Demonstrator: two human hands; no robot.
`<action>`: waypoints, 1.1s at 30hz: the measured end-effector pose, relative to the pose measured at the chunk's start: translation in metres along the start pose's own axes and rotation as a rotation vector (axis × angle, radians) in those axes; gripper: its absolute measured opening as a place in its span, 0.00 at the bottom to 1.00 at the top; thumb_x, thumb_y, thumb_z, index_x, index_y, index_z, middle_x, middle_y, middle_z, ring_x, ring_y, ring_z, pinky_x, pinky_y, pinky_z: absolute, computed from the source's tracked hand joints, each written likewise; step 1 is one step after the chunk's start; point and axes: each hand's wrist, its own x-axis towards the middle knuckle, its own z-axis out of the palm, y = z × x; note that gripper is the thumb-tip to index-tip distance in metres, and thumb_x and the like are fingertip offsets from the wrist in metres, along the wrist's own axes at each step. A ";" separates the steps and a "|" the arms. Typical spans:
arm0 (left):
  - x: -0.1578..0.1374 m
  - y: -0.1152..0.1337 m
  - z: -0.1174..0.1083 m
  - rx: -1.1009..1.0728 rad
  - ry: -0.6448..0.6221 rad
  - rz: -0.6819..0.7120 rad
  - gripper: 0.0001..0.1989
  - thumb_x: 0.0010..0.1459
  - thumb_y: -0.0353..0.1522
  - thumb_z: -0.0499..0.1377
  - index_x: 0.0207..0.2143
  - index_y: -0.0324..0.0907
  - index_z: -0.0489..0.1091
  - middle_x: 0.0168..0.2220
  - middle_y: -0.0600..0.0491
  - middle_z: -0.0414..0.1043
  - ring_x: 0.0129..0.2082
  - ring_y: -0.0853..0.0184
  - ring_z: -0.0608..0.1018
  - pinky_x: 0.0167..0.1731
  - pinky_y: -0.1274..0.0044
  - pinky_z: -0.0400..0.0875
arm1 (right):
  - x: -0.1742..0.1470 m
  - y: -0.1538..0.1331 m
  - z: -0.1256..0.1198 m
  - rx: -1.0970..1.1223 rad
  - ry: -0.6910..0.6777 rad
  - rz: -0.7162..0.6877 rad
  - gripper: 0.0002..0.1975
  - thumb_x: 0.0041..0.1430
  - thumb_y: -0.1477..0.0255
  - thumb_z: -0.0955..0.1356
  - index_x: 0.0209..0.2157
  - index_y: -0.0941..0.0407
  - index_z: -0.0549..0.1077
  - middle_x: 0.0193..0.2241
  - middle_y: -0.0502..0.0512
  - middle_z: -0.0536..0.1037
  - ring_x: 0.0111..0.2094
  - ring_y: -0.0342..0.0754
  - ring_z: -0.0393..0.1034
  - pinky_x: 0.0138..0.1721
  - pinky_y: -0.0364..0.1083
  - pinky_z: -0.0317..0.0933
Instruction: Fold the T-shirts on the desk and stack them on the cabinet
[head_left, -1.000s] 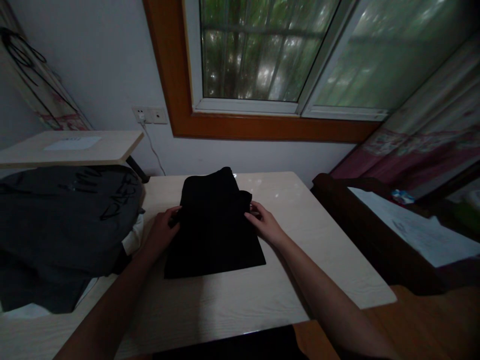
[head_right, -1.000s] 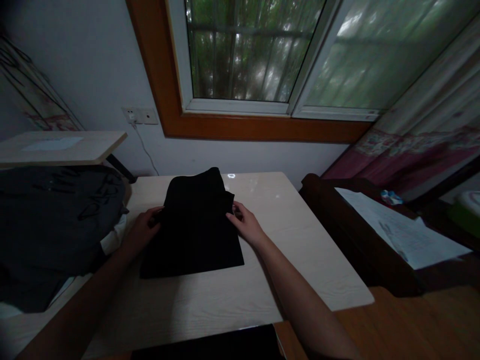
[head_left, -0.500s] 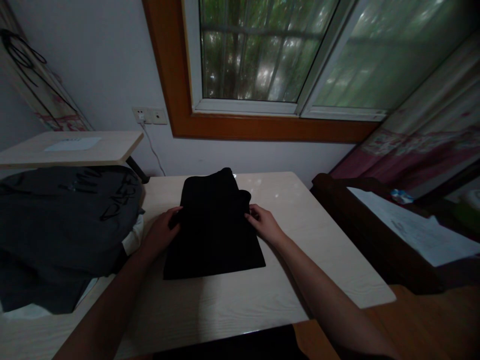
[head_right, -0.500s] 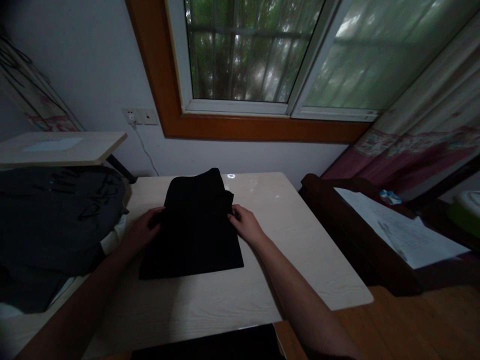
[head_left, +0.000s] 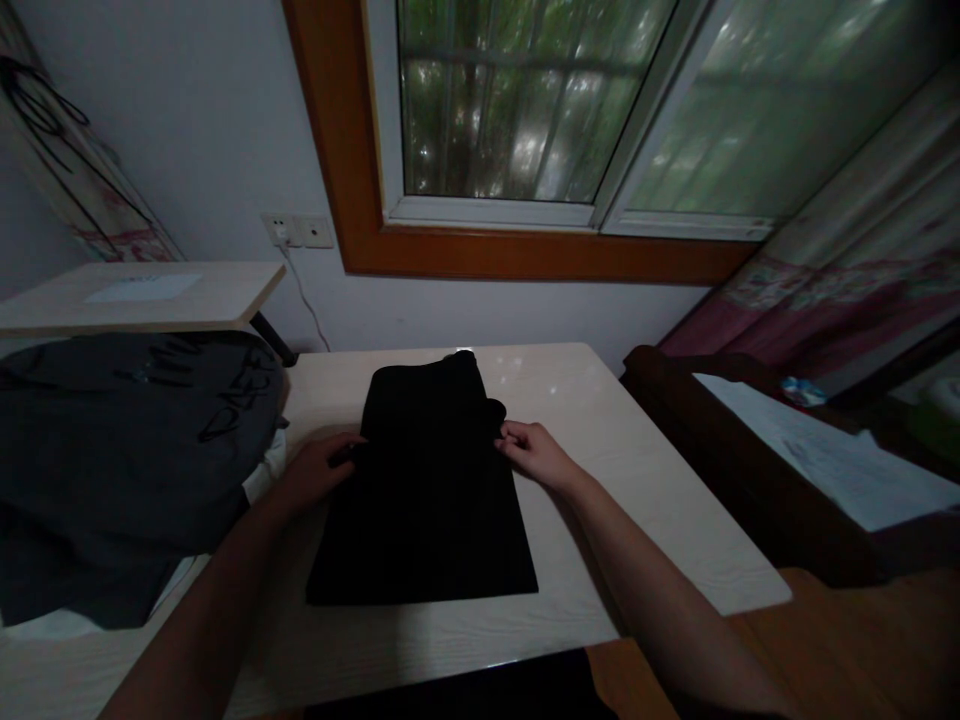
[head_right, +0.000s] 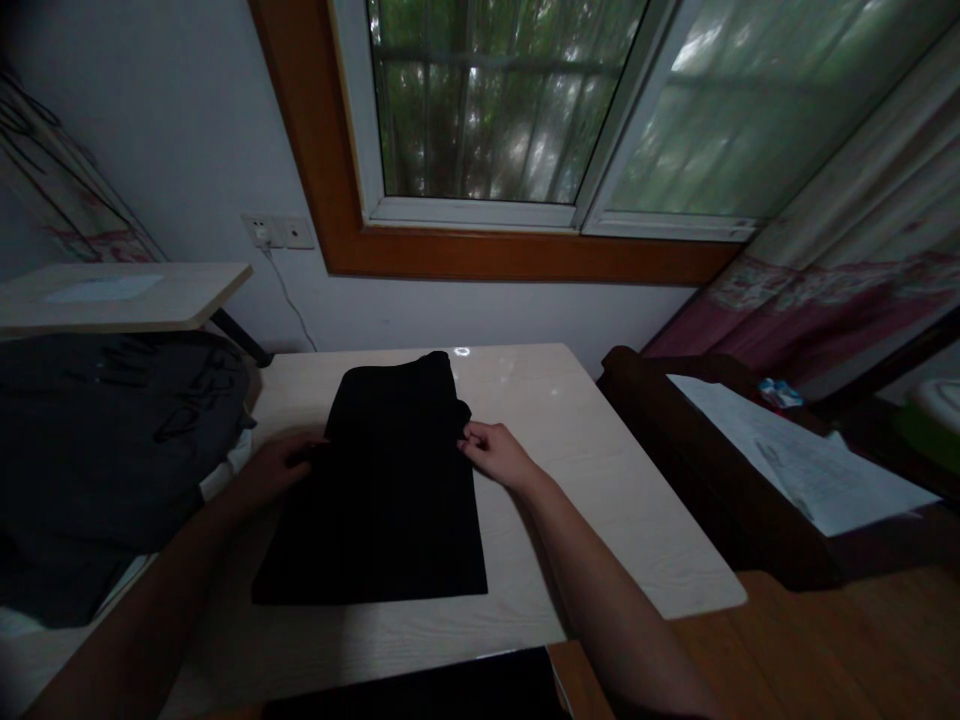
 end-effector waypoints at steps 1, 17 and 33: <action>-0.001 0.000 -0.001 -0.003 -0.019 0.004 0.20 0.51 0.34 0.57 0.46 0.46 0.78 0.46 0.53 0.82 0.46 0.57 0.82 0.51 0.65 0.74 | -0.002 -0.001 0.000 0.020 -0.023 0.005 0.13 0.59 0.63 0.67 0.25 0.53 0.62 0.19 0.42 0.61 0.21 0.41 0.54 0.26 0.42 0.49; -0.007 0.013 0.006 0.310 0.079 0.426 0.36 0.43 0.18 0.54 0.53 0.54 0.76 0.47 0.51 0.76 0.49 0.58 0.73 0.53 0.60 0.69 | -0.004 -0.006 0.007 -0.400 0.104 -0.051 0.13 0.63 0.63 0.64 0.25 0.53 0.64 0.21 0.49 0.71 0.23 0.45 0.64 0.29 0.44 0.52; 0.010 0.007 0.015 0.042 0.337 -0.209 0.28 0.60 0.45 0.58 0.61 0.47 0.65 0.38 0.54 0.77 0.36 0.62 0.79 0.40 0.71 0.72 | -0.003 -0.006 0.007 -0.491 0.136 -0.049 0.14 0.63 0.64 0.65 0.24 0.52 0.65 0.22 0.50 0.71 0.25 0.47 0.66 0.31 0.45 0.53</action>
